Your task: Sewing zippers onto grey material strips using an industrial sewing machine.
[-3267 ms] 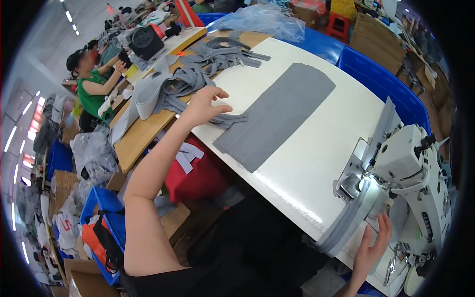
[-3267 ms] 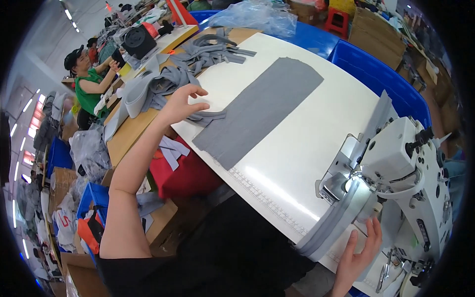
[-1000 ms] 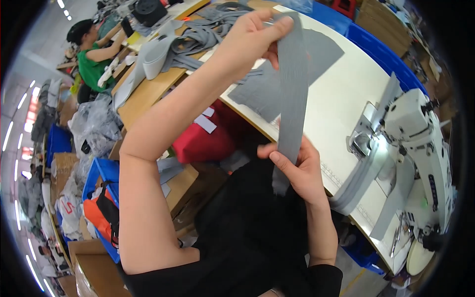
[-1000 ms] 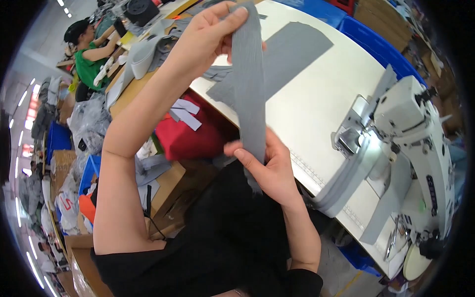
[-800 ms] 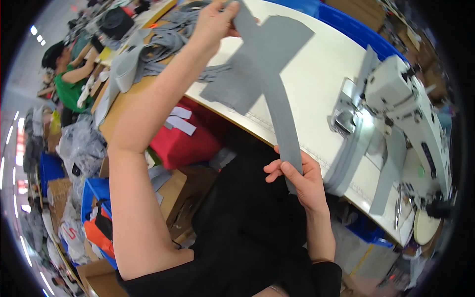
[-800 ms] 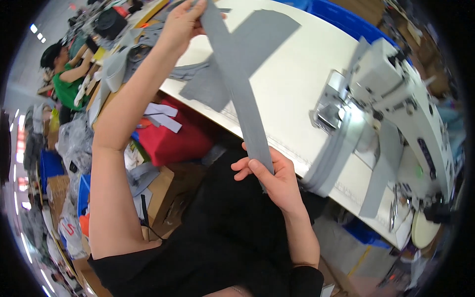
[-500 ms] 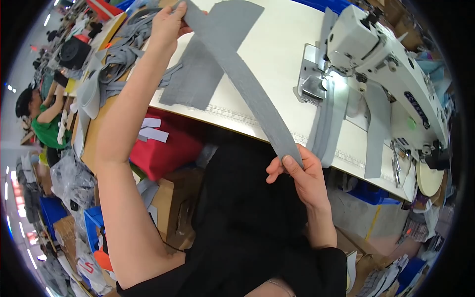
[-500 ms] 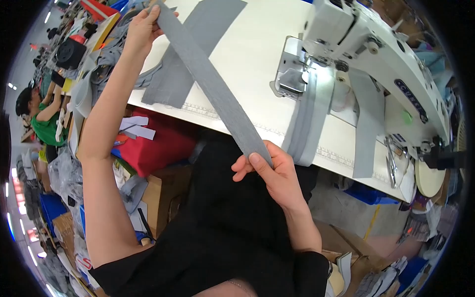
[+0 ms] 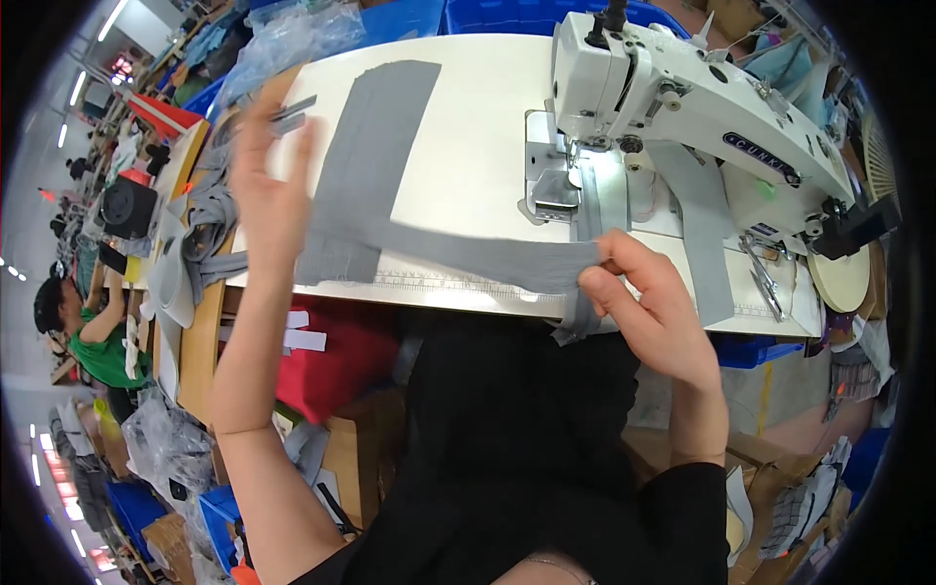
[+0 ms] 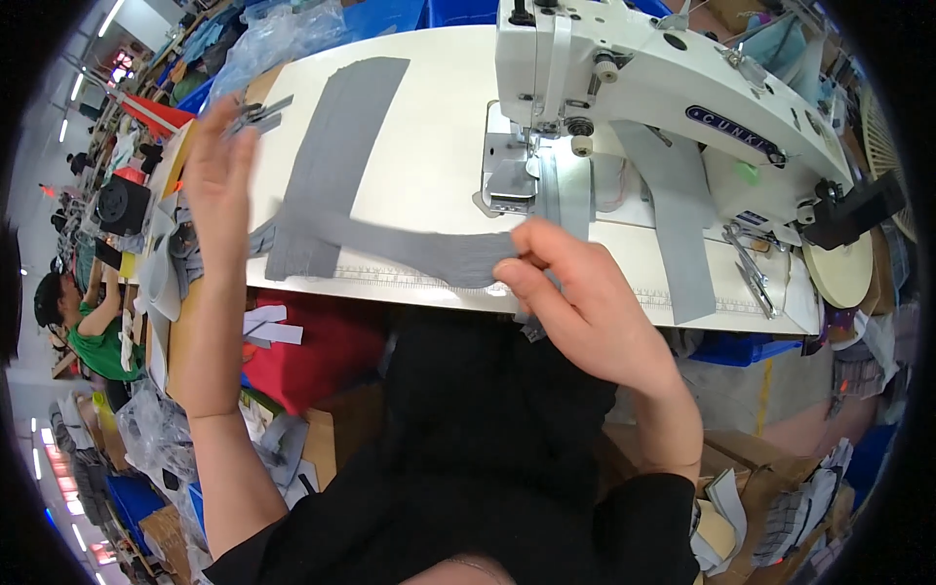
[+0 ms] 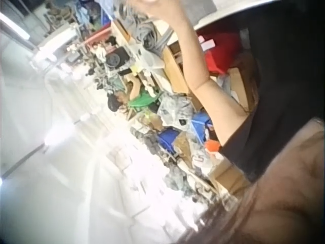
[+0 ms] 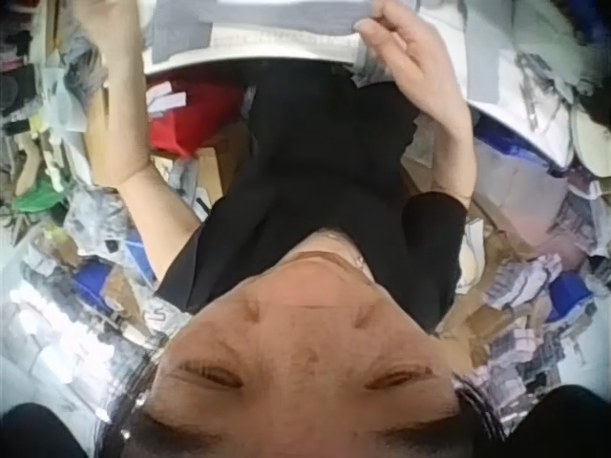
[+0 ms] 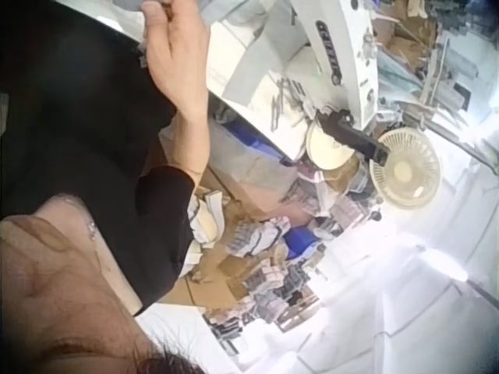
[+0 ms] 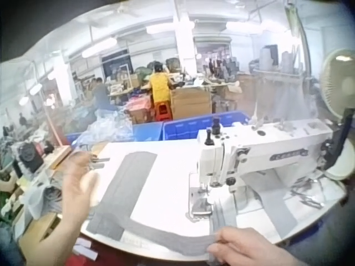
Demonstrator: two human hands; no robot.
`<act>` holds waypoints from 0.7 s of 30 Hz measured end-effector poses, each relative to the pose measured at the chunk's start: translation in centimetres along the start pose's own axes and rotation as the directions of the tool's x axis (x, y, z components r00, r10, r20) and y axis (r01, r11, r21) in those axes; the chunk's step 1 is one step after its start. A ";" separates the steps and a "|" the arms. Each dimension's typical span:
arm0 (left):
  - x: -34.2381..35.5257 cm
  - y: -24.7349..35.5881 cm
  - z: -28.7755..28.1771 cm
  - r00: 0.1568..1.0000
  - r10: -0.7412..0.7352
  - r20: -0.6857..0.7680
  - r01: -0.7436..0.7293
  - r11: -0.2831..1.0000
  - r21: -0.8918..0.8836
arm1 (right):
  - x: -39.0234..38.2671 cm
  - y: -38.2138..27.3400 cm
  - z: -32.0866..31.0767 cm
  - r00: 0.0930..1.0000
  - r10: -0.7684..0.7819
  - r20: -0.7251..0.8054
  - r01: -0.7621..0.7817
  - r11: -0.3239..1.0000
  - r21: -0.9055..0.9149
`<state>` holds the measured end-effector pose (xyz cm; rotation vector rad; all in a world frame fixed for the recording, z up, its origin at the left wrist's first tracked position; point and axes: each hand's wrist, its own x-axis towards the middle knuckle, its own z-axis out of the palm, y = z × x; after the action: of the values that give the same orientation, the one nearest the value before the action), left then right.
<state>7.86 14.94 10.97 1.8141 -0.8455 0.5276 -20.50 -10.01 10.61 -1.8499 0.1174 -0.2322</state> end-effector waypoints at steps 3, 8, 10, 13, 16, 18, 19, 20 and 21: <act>-1.4 8.6 2.4 0.713 0.192 0.674 0.119 0.915 -0.385 | 1.8 -1.8 -0.2 0.985 -0.126 0.122 0.141 0.982 -0.127; -1.3 10.8 4.5 0.326 0.039 0.944 0.590 0.772 -0.235 | 3.7 -2.8 -0.2 0.991 -0.118 0.059 0.115 0.992 0.053; -0.6 10.9 4.7 0.353 -0.061 0.934 0.624 0.759 -0.186 | 3.5 -2.4 -0.6 0.991 -0.118 -0.062 0.124 0.988 0.094; -0.5 12.5 5.3 0.448 -0.158 0.880 0.731 0.631 -0.259 | 3.5 -1.5 -1.0 0.955 -0.120 -0.273 0.186 0.955 0.231; 0.1 12.1 5.5 0.548 -0.220 0.807 0.738 0.581 -0.343 | 3.3 -1.2 -2.2 0.912 -0.108 -0.396 0.249 0.914 0.322; 0.4 10.7 5.5 0.691 -0.233 0.685 0.651 0.614 -0.447 | 2.4 -2.0 -2.6 0.982 -0.090 -0.166 0.145 0.925 0.352; 0.7 10.9 5.4 0.695 -0.234 0.680 0.646 0.619 -0.447 | 2.0 -2.4 -2.9 0.995 -0.058 0.078 0.026 0.935 0.355; 0.8 11.2 5.2 0.717 -0.301 0.629 0.655 0.601 -0.458 | 1.6 -2.8 -3.0 0.940 -0.082 0.331 -0.020 0.956 0.292; 0.9 11.3 5.1 0.732 -0.368 0.574 0.662 0.583 -0.470 | 1.6 -3.0 -3.2 0.796 -0.074 0.601 -0.072 0.974 0.215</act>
<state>-0.23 7.30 16.58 1.3985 -0.5878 -0.5466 -19.76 -12.44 14.54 -1.6096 -0.3478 0.3481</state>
